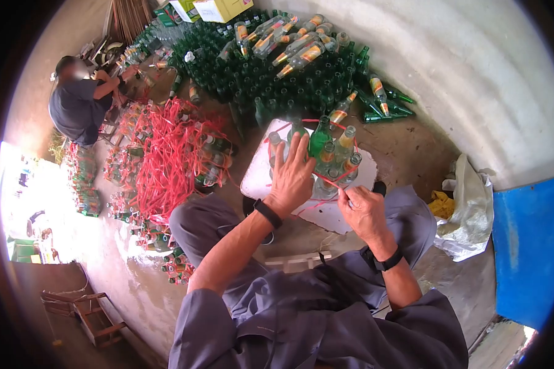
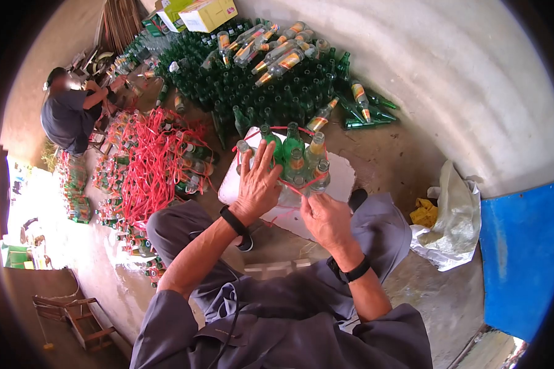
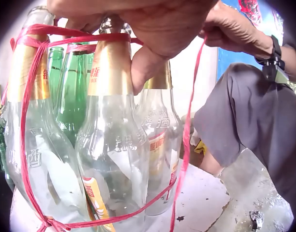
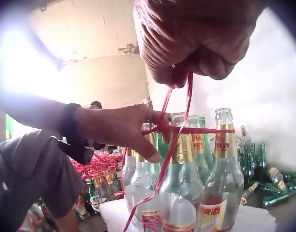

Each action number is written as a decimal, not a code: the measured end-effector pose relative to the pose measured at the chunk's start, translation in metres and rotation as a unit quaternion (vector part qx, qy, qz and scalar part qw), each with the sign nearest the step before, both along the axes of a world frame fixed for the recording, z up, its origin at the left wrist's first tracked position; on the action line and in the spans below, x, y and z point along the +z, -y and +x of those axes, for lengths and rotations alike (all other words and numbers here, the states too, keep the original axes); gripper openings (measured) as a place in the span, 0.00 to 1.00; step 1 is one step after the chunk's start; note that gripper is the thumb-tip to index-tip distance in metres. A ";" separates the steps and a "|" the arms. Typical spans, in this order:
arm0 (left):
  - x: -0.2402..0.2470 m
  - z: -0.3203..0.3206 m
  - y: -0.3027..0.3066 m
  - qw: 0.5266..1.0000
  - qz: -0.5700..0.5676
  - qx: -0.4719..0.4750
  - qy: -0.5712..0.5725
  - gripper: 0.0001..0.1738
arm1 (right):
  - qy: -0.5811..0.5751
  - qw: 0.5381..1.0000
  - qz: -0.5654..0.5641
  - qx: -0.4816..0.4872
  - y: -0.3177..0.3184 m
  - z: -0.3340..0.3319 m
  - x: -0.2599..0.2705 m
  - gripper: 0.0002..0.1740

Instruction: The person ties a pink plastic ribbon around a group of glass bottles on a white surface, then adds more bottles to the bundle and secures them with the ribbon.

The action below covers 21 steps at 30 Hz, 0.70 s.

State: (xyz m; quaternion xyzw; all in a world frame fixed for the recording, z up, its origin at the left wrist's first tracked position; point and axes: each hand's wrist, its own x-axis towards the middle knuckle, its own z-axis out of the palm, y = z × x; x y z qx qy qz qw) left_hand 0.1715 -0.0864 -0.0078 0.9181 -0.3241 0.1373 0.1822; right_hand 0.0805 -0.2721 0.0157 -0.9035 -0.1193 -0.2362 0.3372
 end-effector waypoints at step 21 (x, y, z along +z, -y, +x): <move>-0.004 0.004 -0.002 1.000 0.026 0.001 -0.012 0.15 | -0.169 0.955 0.197 -0.142 0.014 0.021 -0.069 0.12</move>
